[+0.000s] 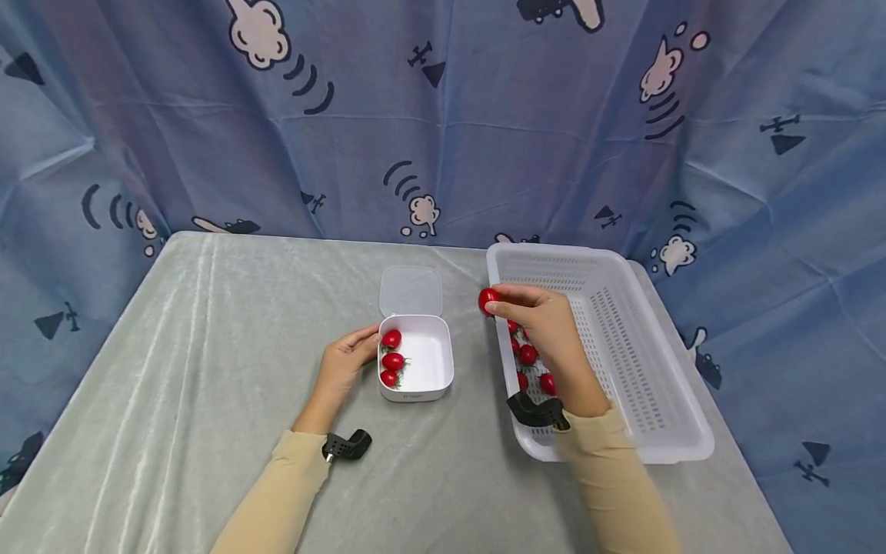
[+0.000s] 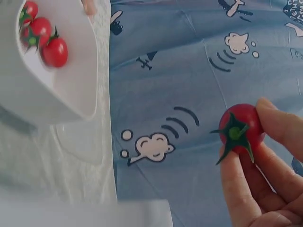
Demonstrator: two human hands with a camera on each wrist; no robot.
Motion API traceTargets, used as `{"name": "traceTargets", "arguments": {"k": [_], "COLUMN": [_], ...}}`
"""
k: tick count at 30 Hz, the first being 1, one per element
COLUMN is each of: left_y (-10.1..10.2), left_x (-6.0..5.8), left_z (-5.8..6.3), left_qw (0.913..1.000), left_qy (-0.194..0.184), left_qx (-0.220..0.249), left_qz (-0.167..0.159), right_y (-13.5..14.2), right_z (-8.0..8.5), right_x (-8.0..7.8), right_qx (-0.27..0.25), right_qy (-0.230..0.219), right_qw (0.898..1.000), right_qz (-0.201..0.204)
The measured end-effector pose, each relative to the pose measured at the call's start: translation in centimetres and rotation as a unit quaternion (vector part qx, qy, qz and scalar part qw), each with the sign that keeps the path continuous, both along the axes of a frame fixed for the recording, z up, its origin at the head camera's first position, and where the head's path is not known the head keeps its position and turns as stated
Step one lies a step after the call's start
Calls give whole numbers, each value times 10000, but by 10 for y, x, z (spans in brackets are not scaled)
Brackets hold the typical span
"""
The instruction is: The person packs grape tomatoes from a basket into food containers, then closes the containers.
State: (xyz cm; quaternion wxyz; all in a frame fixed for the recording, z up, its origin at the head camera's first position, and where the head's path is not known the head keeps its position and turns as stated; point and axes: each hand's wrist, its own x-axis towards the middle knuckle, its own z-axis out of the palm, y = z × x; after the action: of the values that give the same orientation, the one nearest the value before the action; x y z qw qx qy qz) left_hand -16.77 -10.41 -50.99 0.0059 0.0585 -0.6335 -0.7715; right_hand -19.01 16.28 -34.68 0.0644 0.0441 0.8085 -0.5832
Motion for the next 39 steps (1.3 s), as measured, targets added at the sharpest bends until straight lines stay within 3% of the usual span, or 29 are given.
{"name": "traceTargets", "arguments": {"k": [4,11,23,39], "left_y": [-1,0,-1,-1], "left_x": [0,0,-1,-2], "left_z": [-1,0,-2,-3], "left_qw": [10000,10000,9999,9999], "left_qy": [-34,-19,-17,-44], "left_qx": [62,59,117,125], "left_qz": [41,-11,-43,-44], "right_y": [-12,-36,-66,-92], "right_z": [-2,2,-6,-51], "right_x": [5,21,29,21], "right_qx": [-69,-406,-840,-794], "right_qy": [-39,355,375,464], "right_qw": [9999,9981,9955,9957], "right_qz": [-119,-294,-238,-92]}}
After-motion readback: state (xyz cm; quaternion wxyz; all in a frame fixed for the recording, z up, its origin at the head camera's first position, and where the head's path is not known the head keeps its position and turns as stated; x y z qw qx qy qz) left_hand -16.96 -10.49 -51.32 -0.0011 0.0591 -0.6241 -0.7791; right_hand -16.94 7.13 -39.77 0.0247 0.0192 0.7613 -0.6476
